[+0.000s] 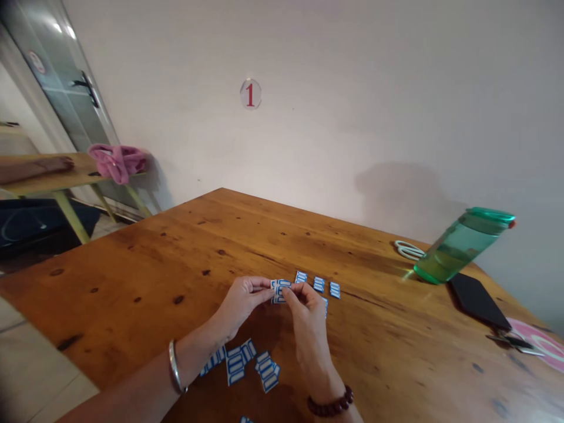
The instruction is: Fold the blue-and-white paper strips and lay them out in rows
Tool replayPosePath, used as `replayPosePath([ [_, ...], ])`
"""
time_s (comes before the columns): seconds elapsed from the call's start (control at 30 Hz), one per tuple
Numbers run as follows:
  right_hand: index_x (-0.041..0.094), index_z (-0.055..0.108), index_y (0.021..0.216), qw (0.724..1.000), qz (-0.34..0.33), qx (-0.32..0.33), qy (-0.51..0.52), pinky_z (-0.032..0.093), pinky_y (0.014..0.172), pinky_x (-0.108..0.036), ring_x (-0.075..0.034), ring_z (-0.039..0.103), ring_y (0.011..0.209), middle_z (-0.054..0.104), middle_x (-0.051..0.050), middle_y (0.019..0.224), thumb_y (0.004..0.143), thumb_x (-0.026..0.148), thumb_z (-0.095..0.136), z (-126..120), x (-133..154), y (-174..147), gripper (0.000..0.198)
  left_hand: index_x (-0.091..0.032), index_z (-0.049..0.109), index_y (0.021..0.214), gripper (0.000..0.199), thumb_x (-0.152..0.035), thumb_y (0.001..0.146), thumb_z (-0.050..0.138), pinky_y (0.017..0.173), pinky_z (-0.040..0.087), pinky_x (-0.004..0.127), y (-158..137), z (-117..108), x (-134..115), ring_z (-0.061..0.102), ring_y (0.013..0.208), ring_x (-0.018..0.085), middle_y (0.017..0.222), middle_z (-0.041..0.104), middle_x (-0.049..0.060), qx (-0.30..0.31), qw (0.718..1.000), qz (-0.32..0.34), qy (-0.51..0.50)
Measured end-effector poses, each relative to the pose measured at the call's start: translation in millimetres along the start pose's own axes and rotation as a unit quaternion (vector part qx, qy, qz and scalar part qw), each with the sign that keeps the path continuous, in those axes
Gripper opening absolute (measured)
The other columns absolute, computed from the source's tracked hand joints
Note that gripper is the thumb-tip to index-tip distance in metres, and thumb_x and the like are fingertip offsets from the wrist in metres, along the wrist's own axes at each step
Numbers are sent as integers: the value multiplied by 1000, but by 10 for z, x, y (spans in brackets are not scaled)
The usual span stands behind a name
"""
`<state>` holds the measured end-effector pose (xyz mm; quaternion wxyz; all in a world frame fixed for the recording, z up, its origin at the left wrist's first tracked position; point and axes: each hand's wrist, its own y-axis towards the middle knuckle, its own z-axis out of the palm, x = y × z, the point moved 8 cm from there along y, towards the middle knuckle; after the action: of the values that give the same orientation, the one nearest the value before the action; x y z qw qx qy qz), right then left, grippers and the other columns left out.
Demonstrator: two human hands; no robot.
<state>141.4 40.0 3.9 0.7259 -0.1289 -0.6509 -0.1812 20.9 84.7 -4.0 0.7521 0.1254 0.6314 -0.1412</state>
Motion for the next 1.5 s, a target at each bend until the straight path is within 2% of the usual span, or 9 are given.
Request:
replayPosePath([
  [0.2,18,62,55,1000,-4,4,-29,35,49,-24,-12,46,49,57,2,50,56,32,68,8,16,11,16,-15,72,72,14,-22,65,62,57,43,22,-4,29,-14,58,59,14,64,68,2,22,999,18,15],
  [0.37,18,63,56,999,9,11,-30,37,51,-25,-13,50,52,60,1,54,55,32,69,21,5,9,16,-14,71,68,16,-25,68,59,57,42,23,-7,14,-31,55,57,13,59,66,1,17,999,31,38],
  [0.67,18,62,55,999,10,22,-22,37,50,-25,-13,50,50,59,1,52,54,32,70,34,15,6,16,-15,68,61,17,-26,69,58,53,39,22,-10,8,-48,52,52,12,55,62,0,13,998,27,50],
  [0.9,17,62,58,999,11,31,-11,39,54,-26,-13,50,54,59,0,56,56,34,70,70,-23,-4,20,-14,62,63,5,-17,60,65,61,44,24,3,35,-57,58,60,13,62,64,0,13,999,43,18],
  [1.03,16,63,64,997,26,70,24,41,57,-25,-13,52,59,61,0,62,59,35,70,153,-38,-30,20,-15,58,75,14,-15,62,63,64,46,25,4,38,-53,59,61,13,65,64,0,16,999,50,9],
  [1.13,17,60,58,997,14,65,27,36,52,-22,-10,46,52,56,4,54,59,33,70,138,-7,-25,19,-15,56,85,23,-16,63,63,63,46,26,14,11,-93,59,60,13,64,64,-1,26,999,41,18],
  [1.37,18,56,56,999,24,13,34,26,43,-21,-8,40,46,52,5,52,53,36,72,-19,-37,55,24,-15,56,80,13,-23,70,56,61,44,25,-23,-399,-489,60,65,15,70,67,4,-39,986,75,142],
  [1.43,18,56,57,999,21,12,35,27,43,-21,-8,40,47,52,4,53,53,36,71,-35,-46,66,24,-16,57,77,9,-20,70,54,63,44,26,-93,-468,-522,60,66,15,69,66,3,-24,969,75,235],
  [1.5,17,56,57,999,11,9,38,27,44,-21,-9,40,49,52,4,53,54,35,71,-43,-40,67,23,-16,59,74,9,-17,69,52,66,43,27,-190,-516,-489,60,69,16,71,66,3,0,931,71,357],
])
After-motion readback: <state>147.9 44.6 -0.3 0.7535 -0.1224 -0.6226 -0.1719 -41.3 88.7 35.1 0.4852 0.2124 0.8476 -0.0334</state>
